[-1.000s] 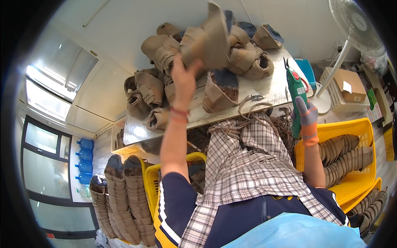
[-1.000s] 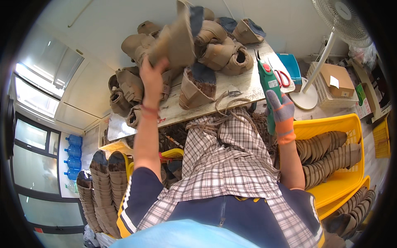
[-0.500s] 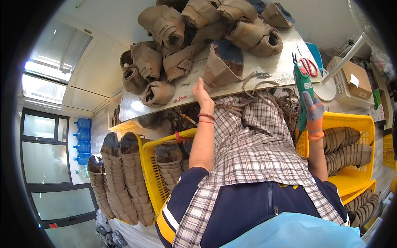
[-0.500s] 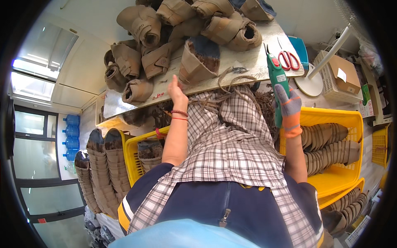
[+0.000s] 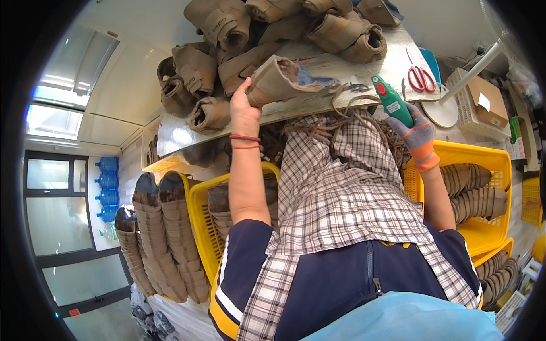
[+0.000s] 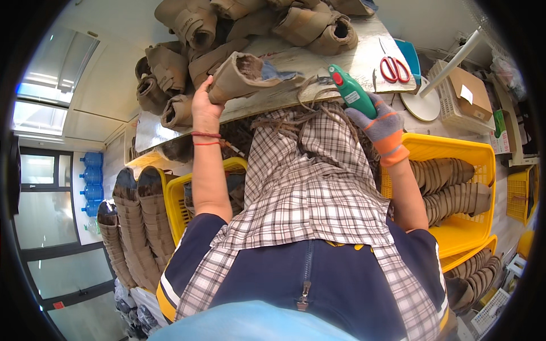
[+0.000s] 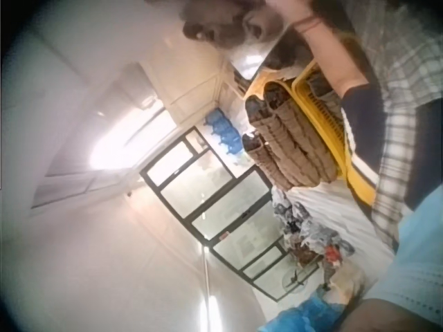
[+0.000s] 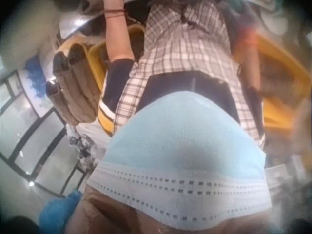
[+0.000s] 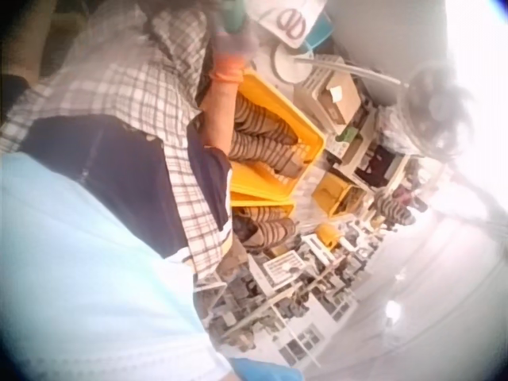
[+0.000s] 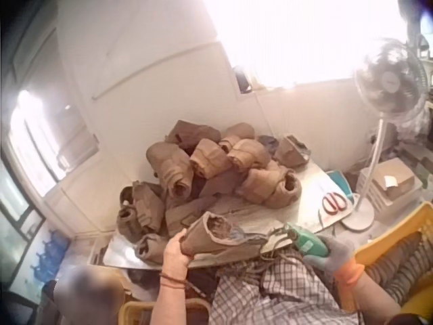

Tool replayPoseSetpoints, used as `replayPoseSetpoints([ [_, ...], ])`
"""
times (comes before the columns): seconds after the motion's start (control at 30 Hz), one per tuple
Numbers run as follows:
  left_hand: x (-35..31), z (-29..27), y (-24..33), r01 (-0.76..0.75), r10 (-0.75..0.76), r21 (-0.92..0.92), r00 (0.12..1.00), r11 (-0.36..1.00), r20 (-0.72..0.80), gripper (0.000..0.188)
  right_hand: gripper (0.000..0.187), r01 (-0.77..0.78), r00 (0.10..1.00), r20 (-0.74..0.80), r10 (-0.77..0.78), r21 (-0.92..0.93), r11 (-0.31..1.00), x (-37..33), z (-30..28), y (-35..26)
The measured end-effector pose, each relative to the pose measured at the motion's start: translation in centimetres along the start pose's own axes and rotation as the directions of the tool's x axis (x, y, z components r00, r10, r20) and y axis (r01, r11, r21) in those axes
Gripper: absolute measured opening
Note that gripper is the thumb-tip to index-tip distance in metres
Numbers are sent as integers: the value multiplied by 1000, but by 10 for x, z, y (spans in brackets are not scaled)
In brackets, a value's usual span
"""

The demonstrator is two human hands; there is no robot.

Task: The person repeatedly picks up beige shoe uppers from a table, uses a green electric rotary cutter to trim the edges, and places the finished pieces into a yellow basket. The process is repeated for multiple items in a continuous workflow.

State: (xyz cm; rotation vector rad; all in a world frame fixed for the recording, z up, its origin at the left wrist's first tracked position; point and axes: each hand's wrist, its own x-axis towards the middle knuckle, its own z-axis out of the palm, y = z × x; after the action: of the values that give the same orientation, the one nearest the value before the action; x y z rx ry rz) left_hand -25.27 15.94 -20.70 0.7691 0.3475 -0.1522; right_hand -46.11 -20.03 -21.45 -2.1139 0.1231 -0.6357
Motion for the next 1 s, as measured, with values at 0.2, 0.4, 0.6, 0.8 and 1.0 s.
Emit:
replayPoseSetpoints([
  [0.2,-13,-21,30,351,-352,-40,936,935,-16,19,61,393,919,152,-363,-328,859,1,7,-26],
  [0.4,-24,-20,22,336,-336,-19,941,942,-35,17,63,506,862,192,-469,-386,771,6,15,-20],
  [0.6,-19,-18,14,390,-391,-33,920,920,-32,18,64,534,845,214,-491,-403,743,8,12,-16],
  [0.8,-19,-12,4,424,-426,-59,905,904,-16,17,65,528,849,248,-467,-399,749,3,11,-10],
  [1.0,-13,-12,-5,415,-414,-12,908,910,-64,13,65,578,813,190,-550,-372,726,4,16,-13],
])
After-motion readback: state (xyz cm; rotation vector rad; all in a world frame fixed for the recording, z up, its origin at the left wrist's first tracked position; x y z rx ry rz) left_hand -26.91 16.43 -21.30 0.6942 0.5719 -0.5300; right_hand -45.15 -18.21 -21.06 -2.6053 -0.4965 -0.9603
